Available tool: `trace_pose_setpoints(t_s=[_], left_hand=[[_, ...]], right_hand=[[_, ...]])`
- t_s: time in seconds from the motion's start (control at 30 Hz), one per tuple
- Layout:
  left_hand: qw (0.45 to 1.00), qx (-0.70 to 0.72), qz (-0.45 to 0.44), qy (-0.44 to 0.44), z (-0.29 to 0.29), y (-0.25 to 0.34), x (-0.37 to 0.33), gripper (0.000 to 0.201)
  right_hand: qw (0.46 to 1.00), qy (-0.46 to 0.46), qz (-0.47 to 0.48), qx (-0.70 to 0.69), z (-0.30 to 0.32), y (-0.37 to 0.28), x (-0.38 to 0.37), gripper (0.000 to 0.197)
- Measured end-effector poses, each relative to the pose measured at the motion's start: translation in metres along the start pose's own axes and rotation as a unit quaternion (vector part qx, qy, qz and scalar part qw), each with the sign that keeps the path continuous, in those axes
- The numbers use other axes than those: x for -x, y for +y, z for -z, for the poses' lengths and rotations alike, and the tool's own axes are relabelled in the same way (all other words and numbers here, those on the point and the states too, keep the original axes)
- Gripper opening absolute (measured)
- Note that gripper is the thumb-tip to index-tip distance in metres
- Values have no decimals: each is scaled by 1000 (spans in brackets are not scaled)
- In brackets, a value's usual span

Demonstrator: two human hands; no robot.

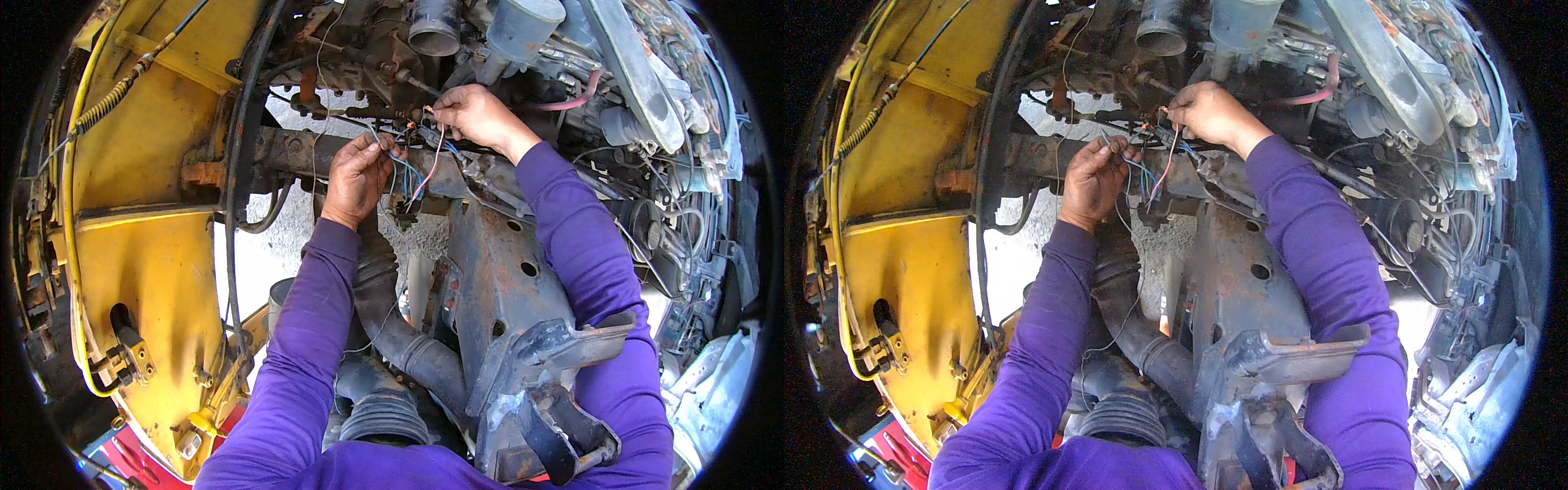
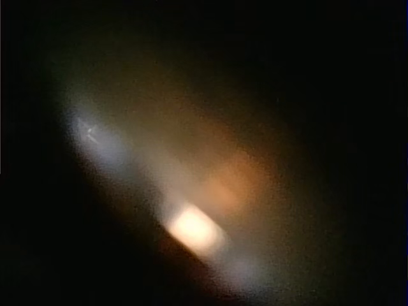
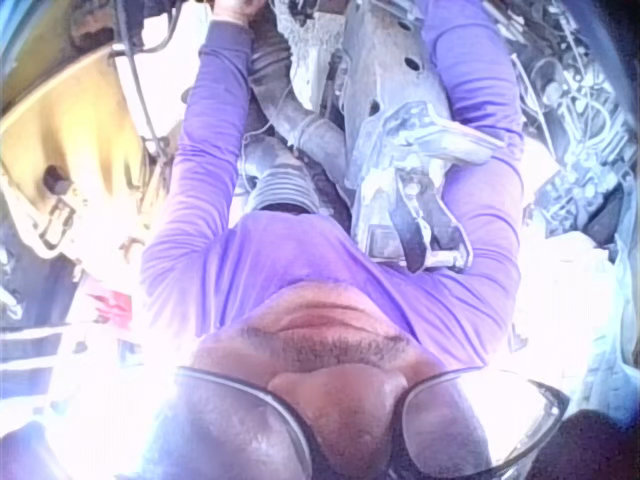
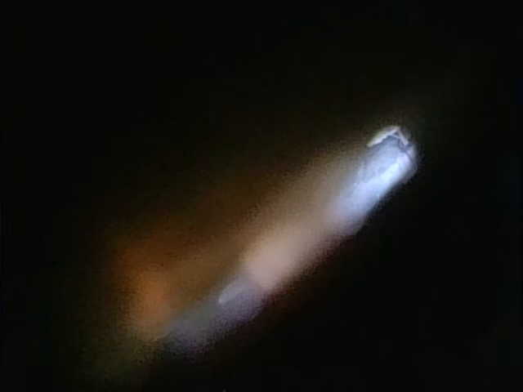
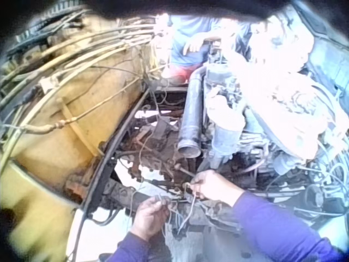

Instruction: The person works on a vehicle's engine wiring, stripping and twisting wires, then wrapping connections with electrical tape. The person handles a small black component and continues to secure the wiring.

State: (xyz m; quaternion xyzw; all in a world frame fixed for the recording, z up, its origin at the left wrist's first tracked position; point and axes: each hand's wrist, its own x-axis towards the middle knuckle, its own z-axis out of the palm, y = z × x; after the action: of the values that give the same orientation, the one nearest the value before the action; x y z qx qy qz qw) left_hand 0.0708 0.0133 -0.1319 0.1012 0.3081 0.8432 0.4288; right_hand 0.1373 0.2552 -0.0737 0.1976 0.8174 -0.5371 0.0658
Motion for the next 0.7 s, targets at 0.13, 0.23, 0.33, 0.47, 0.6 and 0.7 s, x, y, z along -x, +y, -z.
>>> trace_pose_setpoints(t_s=[0.13, 0.23, 0.33, 0.47, 0.6, 0.7], left_hand=[[1000, 16, -5, -19, -1, 0, -2, 19], [1000, 12, -3, -11, 2, 1, 0, 21], [1000, -6, 2, -3, 1, 2, 0, 22], [1000, -18, 4, 8, 0, 2, 1, 23], [1000, -12, -2, 3, 1, -1, 1, 23], [1000, -6, 0, 6, 0, -1, -1, 23]], right_hand=[[1000, 0, -9, -5, 0, -1, 1, 25], [1000, 0, -9, -12, 0, -1, 1, 25], [1000, -3, -5, -13, 0, 0, 0, 25], [1000, -1, -8, -17, 0, 3, -1, 24], [999, -2, -27, -27, 0, -3, 2, 21], [999, -2, -25, -41, 0, -4, 4, 19]])
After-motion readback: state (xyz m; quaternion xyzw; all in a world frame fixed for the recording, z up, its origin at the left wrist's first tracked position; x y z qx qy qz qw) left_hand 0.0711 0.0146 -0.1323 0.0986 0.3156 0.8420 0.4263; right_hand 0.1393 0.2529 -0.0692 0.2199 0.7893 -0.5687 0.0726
